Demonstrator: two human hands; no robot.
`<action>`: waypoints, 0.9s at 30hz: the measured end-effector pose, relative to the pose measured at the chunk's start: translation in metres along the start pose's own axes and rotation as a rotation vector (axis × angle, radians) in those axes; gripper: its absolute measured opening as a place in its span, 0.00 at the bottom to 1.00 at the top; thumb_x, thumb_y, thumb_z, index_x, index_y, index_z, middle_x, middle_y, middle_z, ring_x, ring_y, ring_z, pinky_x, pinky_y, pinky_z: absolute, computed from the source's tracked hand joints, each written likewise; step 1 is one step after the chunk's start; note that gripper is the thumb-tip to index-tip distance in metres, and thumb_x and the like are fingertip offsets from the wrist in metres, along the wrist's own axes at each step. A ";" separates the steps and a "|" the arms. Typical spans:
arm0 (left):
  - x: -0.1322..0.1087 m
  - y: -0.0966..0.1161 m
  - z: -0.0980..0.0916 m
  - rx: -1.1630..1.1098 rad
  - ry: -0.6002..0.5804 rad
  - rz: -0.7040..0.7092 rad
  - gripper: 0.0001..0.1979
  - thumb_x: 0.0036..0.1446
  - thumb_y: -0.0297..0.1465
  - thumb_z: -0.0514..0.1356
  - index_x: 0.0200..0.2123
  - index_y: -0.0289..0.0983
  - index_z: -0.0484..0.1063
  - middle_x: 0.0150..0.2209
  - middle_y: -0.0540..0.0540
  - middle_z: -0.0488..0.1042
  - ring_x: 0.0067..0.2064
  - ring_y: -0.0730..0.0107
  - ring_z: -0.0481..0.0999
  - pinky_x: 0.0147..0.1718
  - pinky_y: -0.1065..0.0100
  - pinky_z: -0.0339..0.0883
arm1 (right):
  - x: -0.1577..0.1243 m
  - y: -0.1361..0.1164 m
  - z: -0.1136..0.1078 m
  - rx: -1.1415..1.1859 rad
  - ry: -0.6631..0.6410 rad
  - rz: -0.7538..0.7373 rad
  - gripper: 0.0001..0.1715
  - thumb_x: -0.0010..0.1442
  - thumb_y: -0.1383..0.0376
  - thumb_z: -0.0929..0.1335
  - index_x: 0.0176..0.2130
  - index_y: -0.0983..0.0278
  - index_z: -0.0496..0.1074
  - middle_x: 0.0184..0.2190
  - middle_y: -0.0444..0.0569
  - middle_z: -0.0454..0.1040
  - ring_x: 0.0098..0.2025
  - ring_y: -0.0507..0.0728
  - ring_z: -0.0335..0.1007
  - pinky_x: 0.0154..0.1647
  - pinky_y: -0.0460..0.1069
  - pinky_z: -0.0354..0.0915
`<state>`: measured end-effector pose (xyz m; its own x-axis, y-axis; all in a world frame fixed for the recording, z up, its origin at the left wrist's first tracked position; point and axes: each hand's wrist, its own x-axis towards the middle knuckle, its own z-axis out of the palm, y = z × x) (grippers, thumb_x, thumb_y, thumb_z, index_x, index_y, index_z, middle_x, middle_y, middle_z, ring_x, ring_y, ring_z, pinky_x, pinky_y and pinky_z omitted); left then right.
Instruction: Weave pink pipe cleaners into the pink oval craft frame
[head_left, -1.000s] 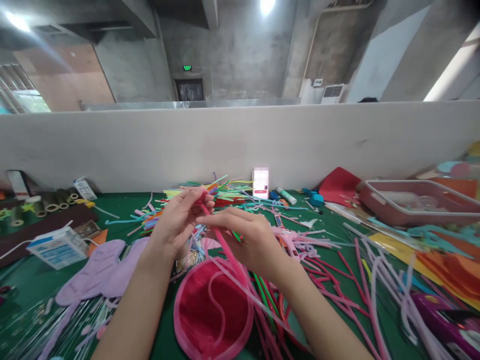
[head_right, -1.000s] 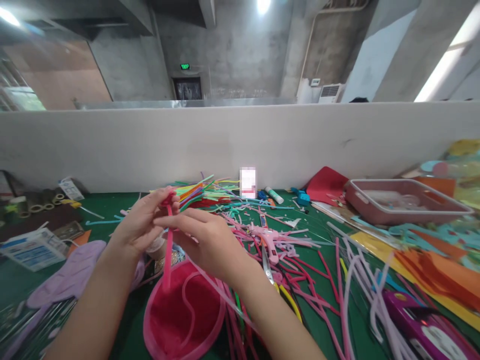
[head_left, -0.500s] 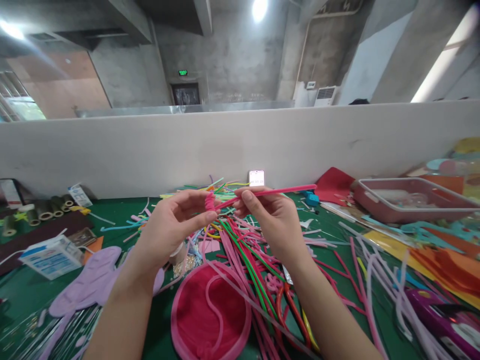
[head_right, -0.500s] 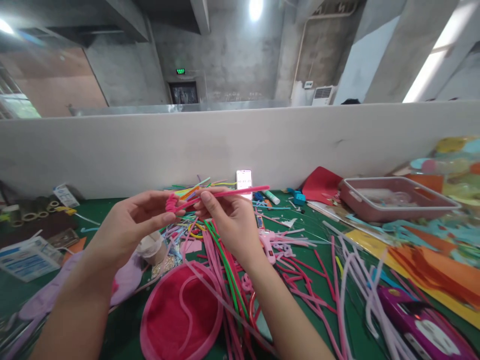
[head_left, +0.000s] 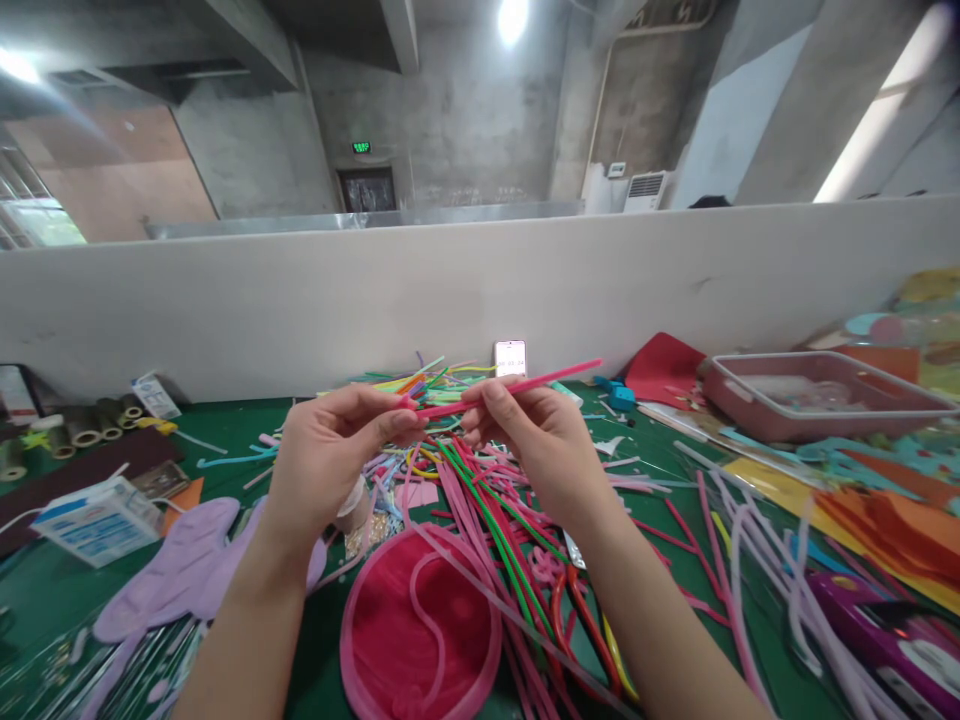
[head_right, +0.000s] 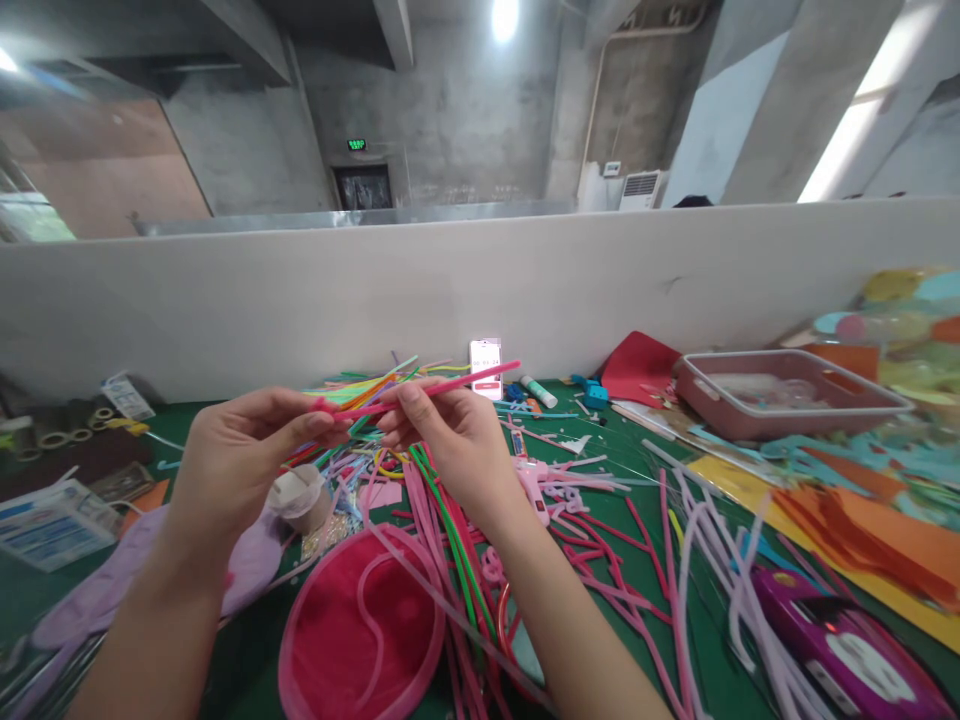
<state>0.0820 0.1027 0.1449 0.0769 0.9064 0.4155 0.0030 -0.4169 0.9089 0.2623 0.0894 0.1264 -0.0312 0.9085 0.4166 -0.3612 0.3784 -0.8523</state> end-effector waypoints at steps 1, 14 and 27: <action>-0.001 0.001 0.001 0.022 0.015 0.006 0.03 0.46 0.28 0.70 0.25 0.38 0.79 0.22 0.53 0.80 0.26 0.73 0.80 0.29 0.77 0.75 | 0.000 0.000 0.000 -0.008 0.012 0.008 0.12 0.60 0.57 0.70 0.33 0.64 0.77 0.24 0.44 0.77 0.25 0.48 0.73 0.31 0.46 0.72; -0.004 0.008 0.008 0.055 -0.147 -0.051 0.02 0.50 0.30 0.67 0.26 0.39 0.80 0.22 0.50 0.80 0.25 0.70 0.79 0.27 0.72 0.74 | -0.004 -0.016 -0.006 -0.175 0.065 -0.188 0.10 0.63 0.60 0.68 0.36 0.63 0.75 0.26 0.43 0.76 0.27 0.49 0.73 0.32 0.46 0.72; 0.000 -0.004 0.005 0.022 -0.474 -0.260 0.09 0.51 0.37 0.67 0.27 0.37 0.78 0.22 0.47 0.79 0.25 0.70 0.78 0.27 0.71 0.71 | -0.012 -0.013 -0.019 -1.071 -0.342 -0.592 0.11 0.66 0.68 0.64 0.46 0.62 0.74 0.39 0.50 0.77 0.41 0.55 0.73 0.42 0.51 0.70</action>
<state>0.0873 0.1039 0.1406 0.5123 0.8516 0.1109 0.1023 -0.1887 0.9767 0.2853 0.0770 0.1261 -0.4195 0.5210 0.7433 0.5241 0.8076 -0.2703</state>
